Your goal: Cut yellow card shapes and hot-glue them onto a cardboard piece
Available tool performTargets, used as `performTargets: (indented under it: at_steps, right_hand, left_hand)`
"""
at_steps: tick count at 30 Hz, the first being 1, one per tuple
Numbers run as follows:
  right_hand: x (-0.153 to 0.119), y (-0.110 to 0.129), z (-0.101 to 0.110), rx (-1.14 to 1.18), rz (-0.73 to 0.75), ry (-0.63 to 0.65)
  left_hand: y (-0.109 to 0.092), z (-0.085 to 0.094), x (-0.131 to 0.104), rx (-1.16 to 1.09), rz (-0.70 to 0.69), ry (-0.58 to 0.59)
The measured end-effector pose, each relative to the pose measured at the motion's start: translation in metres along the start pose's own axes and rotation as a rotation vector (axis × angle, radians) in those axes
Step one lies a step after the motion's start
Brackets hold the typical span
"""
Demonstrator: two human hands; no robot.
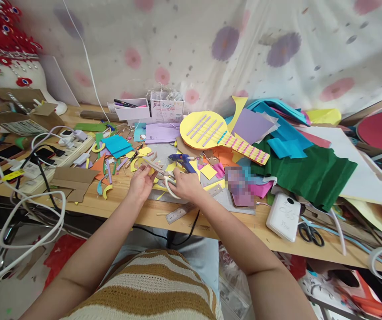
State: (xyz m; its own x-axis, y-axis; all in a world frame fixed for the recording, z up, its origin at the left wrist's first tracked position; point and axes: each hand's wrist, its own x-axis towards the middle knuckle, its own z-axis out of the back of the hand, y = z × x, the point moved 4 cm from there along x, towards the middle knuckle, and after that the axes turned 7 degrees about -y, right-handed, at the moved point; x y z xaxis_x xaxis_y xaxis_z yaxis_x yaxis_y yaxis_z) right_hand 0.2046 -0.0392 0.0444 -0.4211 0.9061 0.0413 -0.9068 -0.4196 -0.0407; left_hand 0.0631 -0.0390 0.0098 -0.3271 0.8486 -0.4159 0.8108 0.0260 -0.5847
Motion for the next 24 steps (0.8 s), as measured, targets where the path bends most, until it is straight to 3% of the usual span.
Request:
performTargets:
  at_steps: [8,18,24]
  right_hand:
    - [-0.0014,0.0052,0.0068,0.05,-0.038,0.001]
    - [-0.0001,0.0041,0.0068,0.069,-0.037,-0.002]
    - [0.0001,0.0042,0.0067,0.071,-0.045,-0.038]
  left_hand:
    - [0.0021,-0.0065,-0.0069,0.027,0.017,0.089]
    - [0.0022,-0.0076,-0.0095,0.052,0.014,0.103]
    - [0.0044,-0.0084,-0.0088,0.031,0.079,0.083]
